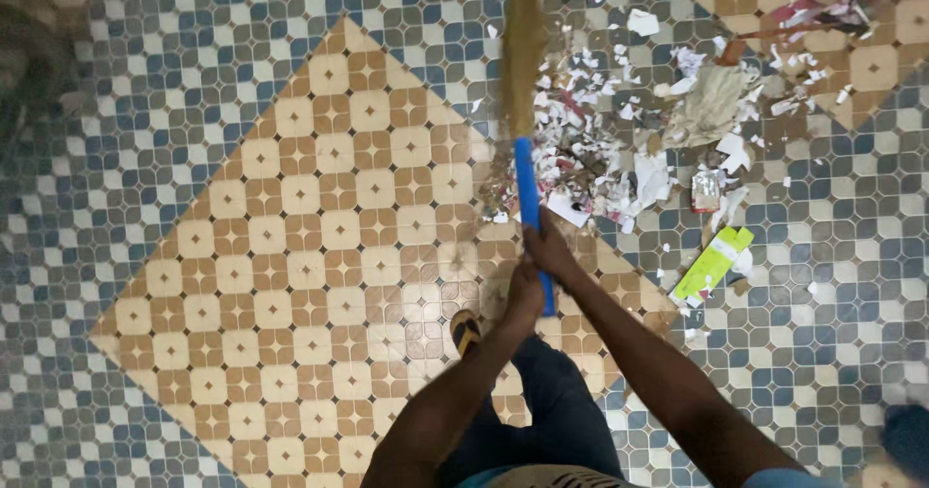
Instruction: The person uses a broom to sweep a pile of paper scraps and debris across a tiled floor.
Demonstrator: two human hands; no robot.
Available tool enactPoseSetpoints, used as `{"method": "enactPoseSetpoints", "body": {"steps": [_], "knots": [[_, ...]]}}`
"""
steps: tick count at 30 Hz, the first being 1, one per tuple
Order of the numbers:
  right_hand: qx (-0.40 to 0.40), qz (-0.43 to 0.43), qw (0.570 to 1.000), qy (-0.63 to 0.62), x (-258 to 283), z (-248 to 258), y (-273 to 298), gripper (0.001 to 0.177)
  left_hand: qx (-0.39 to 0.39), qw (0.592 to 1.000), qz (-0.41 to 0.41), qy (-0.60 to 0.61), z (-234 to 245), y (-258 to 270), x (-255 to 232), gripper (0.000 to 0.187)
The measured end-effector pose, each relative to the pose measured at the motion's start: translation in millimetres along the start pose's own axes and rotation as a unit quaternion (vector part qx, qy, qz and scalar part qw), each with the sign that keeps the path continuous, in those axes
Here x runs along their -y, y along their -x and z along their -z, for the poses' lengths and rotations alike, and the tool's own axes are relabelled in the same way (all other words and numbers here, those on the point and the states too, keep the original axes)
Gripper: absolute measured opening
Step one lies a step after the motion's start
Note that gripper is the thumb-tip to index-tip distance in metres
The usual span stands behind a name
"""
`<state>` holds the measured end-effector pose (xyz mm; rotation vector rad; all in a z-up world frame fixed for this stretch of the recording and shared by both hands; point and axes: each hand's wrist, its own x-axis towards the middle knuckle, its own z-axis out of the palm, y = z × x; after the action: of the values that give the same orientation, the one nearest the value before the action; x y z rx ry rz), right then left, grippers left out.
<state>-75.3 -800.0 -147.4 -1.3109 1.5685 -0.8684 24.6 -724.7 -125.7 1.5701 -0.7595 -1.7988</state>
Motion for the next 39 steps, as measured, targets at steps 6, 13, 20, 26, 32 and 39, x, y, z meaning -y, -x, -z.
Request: {"method": "enactPoseSetpoints", "body": {"steps": [6,13,20,26,32,39], "knots": [[0.203,-0.184,0.961,-0.024,4,-26,107,0.065,-0.036,0.981,0.162,0.103,-12,90,73,0.041],[0.149,-0.234,0.958,0.074,-43,5,44,0.055,0.047,0.969,0.174,0.171,-26,12,51,0.032],[0.032,-0.208,0.977,0.018,-36,110,-37,0.053,0.053,0.99,0.127,-0.007,-109,-78,-2,0.038],[-0.057,-0.244,0.965,-0.079,16,132,9,0.071,0.051,0.975,0.016,-0.216,-115,-26,-17,0.05],[-0.147,-0.19,0.953,-0.184,7,83,49,0.063,0.098,0.936,0.083,-0.328,-66,21,-50,0.047],[-0.324,-0.305,0.848,-0.288,60,-7,78,0.057,0.319,0.885,-0.124,-0.315,36,12,-90,0.049]]}}
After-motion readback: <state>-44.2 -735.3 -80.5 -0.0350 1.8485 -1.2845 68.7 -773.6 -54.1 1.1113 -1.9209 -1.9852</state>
